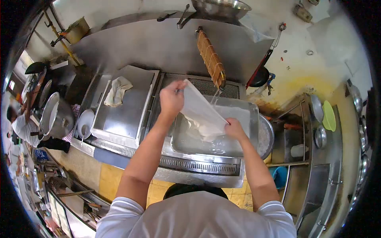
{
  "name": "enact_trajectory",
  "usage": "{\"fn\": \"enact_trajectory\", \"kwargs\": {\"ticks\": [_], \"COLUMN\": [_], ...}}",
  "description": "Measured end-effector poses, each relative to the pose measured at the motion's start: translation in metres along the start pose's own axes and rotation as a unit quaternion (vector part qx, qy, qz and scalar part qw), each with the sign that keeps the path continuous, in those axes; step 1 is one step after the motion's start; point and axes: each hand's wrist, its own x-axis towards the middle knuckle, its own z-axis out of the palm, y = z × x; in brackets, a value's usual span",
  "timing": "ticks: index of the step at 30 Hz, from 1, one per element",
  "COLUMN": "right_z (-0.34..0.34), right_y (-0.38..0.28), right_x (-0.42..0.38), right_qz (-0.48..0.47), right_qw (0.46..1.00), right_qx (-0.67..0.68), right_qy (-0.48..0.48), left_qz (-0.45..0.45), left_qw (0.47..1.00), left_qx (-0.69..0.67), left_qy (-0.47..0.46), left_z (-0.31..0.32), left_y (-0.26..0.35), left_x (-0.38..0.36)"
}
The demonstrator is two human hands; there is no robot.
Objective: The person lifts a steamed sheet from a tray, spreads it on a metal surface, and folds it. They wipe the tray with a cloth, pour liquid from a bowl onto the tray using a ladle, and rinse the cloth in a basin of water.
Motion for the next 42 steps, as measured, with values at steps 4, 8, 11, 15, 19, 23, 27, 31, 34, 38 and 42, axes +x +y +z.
{"fn": "enact_trajectory", "kwargs": {"ticks": [4, 8, 11, 15, 19, 23, 27, 31, 34, 38, 42], "right_z": [-0.009, -0.02, -0.043, -0.079, -0.124, -0.182, -0.231, -0.282, -0.313, -0.304, -0.266], "right_y": [-0.029, -0.076, -0.079, -0.103, -0.1, -0.141, -0.178, -0.183, -0.174, -0.183, -0.142], "right_x": [0.016, 0.034, 0.025, 0.004, 0.002, -0.028, -0.068, -0.101, -0.131, -0.171, -0.184], "right_qz": [-0.055, -0.027, 0.003, 0.011, -0.059, -0.068, -0.099, -0.165, -0.186, -0.177, -0.057], "right_qw": [0.967, 0.96, 0.978, 0.949, 0.927, 0.901, 0.868, 0.828, 0.801, 0.789, 0.868], "right_qx": [0.236, 0.256, 0.1, 0.211, 0.164, 0.23, 0.204, 0.236, 0.263, 0.246, 0.069], "right_qy": [0.078, 0.112, 0.186, 0.235, 0.333, 0.362, 0.441, 0.481, 0.505, 0.534, 0.489], "left_qz": [-0.009, -0.082, -0.063, -0.059, -0.033, 0.018, 0.146, 0.28, 0.301, 0.207, 0.082], "left_qw": [0.971, 0.957, 0.934, 0.893, 0.908, 0.931, 0.925, 0.918, 0.929, 0.975, 0.992], "left_qx": [0.083, -0.012, 0.007, -0.005, -0.018, 0.017, 0.138, 0.224, 0.193, 0.046, -0.057], "left_qy": [-0.225, -0.279, -0.351, -0.447, -0.418, -0.364, -0.324, -0.171, -0.091, -0.061, -0.074], "left_z": [0.057, 0.103, 0.1, 0.075, 0.039, 0.003, -0.06, -0.12, -0.155, -0.181, -0.153], "left_y": [-0.005, 0.019, 0.022, 0.029, 0.048, 0.045, 0.06, 0.12, 0.167, 0.182, 0.125], "left_x": [-0.023, -0.022, -0.034, -0.069, -0.081, -0.077, -0.034, 0.016, 0.028, 0.014, -0.013]}}
